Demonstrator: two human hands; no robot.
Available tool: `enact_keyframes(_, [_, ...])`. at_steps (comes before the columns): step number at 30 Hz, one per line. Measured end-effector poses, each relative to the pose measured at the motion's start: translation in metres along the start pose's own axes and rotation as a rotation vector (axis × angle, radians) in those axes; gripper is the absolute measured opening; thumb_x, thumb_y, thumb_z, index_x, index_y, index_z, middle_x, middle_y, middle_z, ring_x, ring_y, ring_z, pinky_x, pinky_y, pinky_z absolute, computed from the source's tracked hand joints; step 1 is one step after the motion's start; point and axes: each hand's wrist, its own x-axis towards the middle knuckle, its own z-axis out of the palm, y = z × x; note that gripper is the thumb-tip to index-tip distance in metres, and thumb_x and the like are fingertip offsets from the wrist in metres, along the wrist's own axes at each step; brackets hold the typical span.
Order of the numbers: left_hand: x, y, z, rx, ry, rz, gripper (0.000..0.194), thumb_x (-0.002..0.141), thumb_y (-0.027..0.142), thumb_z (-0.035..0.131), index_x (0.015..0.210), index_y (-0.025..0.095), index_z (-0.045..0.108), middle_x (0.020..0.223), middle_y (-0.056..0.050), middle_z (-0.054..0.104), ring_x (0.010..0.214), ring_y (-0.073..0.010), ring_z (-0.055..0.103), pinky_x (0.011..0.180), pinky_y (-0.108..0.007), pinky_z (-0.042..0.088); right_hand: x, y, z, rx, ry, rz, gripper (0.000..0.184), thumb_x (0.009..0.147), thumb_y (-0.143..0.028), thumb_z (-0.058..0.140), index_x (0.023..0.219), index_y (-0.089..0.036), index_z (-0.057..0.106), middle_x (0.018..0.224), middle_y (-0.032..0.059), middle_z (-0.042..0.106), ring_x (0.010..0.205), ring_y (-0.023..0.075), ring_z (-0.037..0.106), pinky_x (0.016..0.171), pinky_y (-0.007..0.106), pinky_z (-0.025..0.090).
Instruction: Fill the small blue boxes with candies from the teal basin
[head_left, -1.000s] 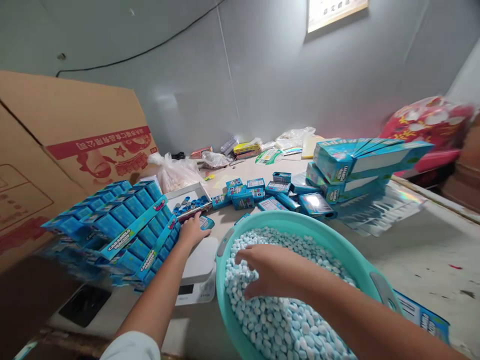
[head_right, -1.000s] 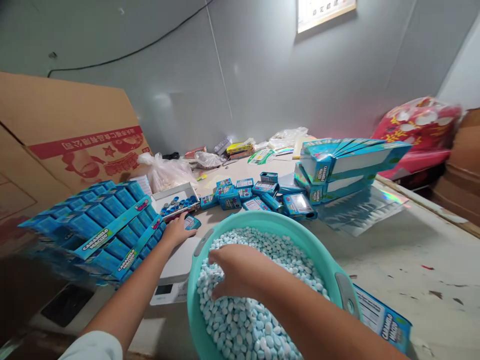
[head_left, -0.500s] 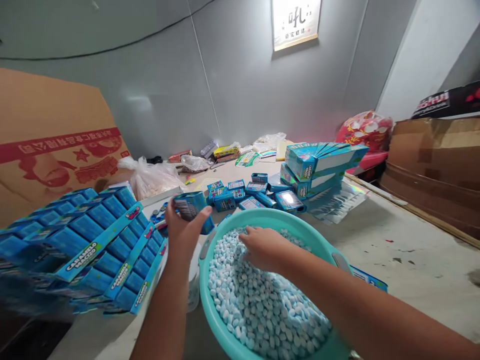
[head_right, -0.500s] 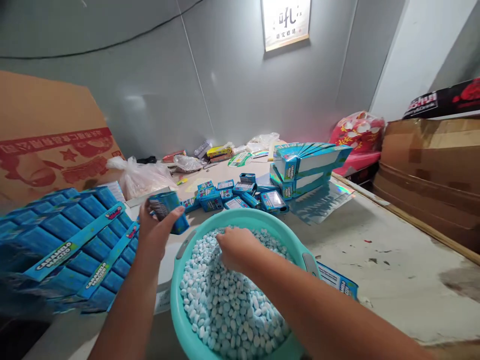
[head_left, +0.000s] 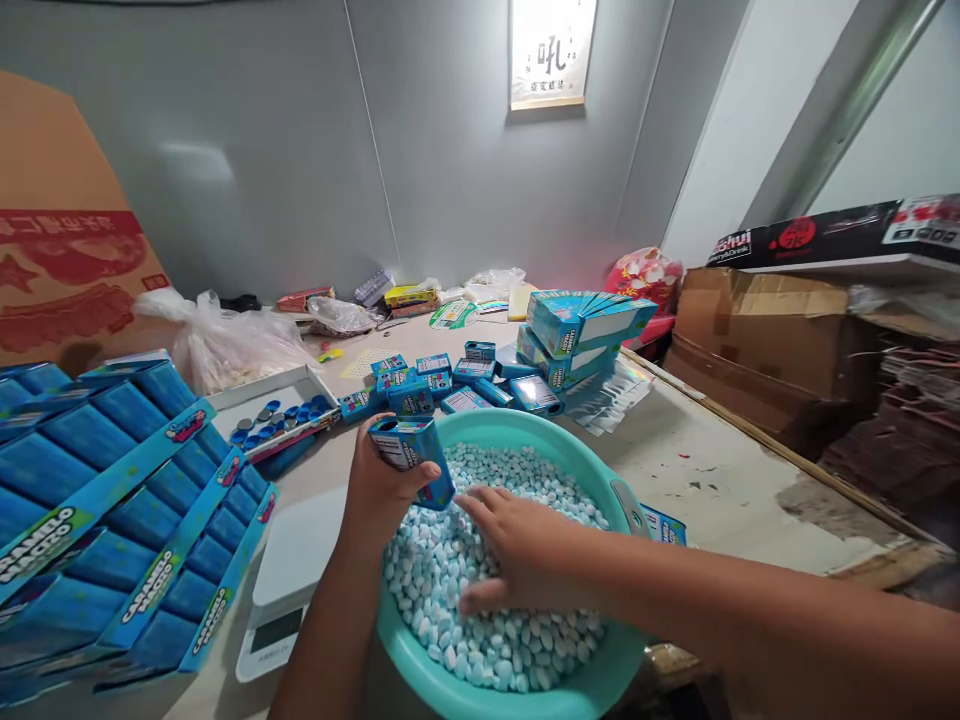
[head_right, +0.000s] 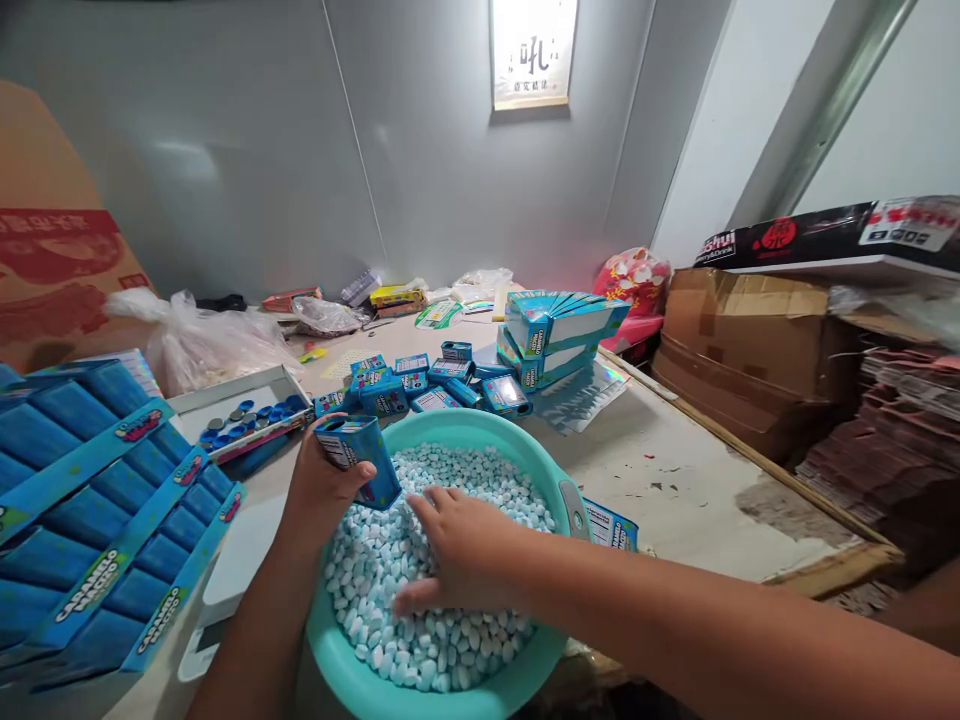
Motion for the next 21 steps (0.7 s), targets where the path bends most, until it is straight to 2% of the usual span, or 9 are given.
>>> enact_keyframes(3, [-0.003,0.006,0.002,0.032,0.010,-0.064,0.077,0.050,0.050,0.093,0.110,0.023,0.053,0.087,-0.001,0.069,0.075,-0.0214,0.069,0.065,-0.032,0.056,0.010,0.000,0.007,-0.130,0.111,0.071,0.112,0.078,-0.082,0.057,0.159,-0.009,0.032,0.147,0.0259,0.052,0.137,0.0420,0.046,0.111,0.054,0.042])
enact_keyframes(5, [-0.005,0.009,0.006,0.038,0.029,-0.137,0.069,0.052,0.050,0.092,0.104,0.022,0.054,0.082,0.000,0.068,0.073,-0.0215,0.069,0.063,-0.032,0.055,0.022,0.011,0.004,-0.221,0.167,0.085,0.105,0.080,-0.079,0.058,0.156,-0.010,0.037,0.142,0.0250,0.055,0.134,0.0417,0.048,0.108,0.053,0.044])
enact_keyframes(9, [-0.005,0.009,0.011,0.020,0.022,-0.197,0.067,0.056,0.049,0.090,0.106,0.023,0.054,0.084,0.000,0.069,0.076,-0.0212,0.070,0.064,-0.031,0.055,0.046,0.045,-0.013,-0.279,0.177,0.072,0.071,0.090,-0.066,0.055,0.138,-0.014,0.056,0.129,0.0187,0.062,0.120,0.0357,0.058,0.098,0.045,0.049])
enact_keyframes(11, [-0.005,0.007,0.012,-0.001,-0.014,-0.201,0.068,0.057,0.049,0.090,0.108,0.024,0.052,0.085,-0.001,0.069,0.077,-0.0208,0.070,0.063,-0.029,0.055,0.057,0.059,-0.019,-0.237,0.173,0.046,0.059,0.097,-0.062,0.046,0.128,-0.014,0.061,0.121,0.0167,0.064,0.113,0.0323,0.061,0.095,0.043,0.048])
enact_keyframes(14, [-0.007,0.007,0.012,-0.039,0.005,-0.219,0.069,0.057,0.052,0.089,0.109,0.023,0.052,0.085,0.000,0.069,0.075,-0.0192,0.068,0.063,-0.028,0.054,0.066,0.069,-0.019,-0.081,0.198,0.068,0.057,0.101,-0.062,0.036,0.118,-0.016,0.064,0.114,0.0154,0.065,0.107,0.0309,0.060,0.092,0.043,0.047])
enact_keyframes(18, [-0.010,0.015,0.015,-0.054,0.071,-0.201,0.067,0.057,0.050,0.089,0.104,0.023,0.052,0.079,0.003,0.065,0.068,-0.0158,0.064,0.061,-0.026,0.052,0.068,0.065,-0.010,0.140,0.229,0.099,0.050,0.104,-0.051,0.028,0.095,-0.018,0.066,0.104,0.0135,0.065,0.100,0.0289,0.059,0.092,0.044,0.045])
enact_keyframes(21, [-0.010,0.022,0.019,-0.117,0.101,-0.161,0.065,0.056,0.044,0.090,0.102,0.024,0.048,0.076,0.005,0.062,0.066,-0.0145,0.063,0.059,-0.024,0.052,0.063,0.054,-0.002,0.230,0.240,0.111,0.045,0.103,-0.047,0.030,0.091,-0.019,0.064,0.104,0.0134,0.066,0.100,0.0287,0.059,0.092,0.043,0.044])
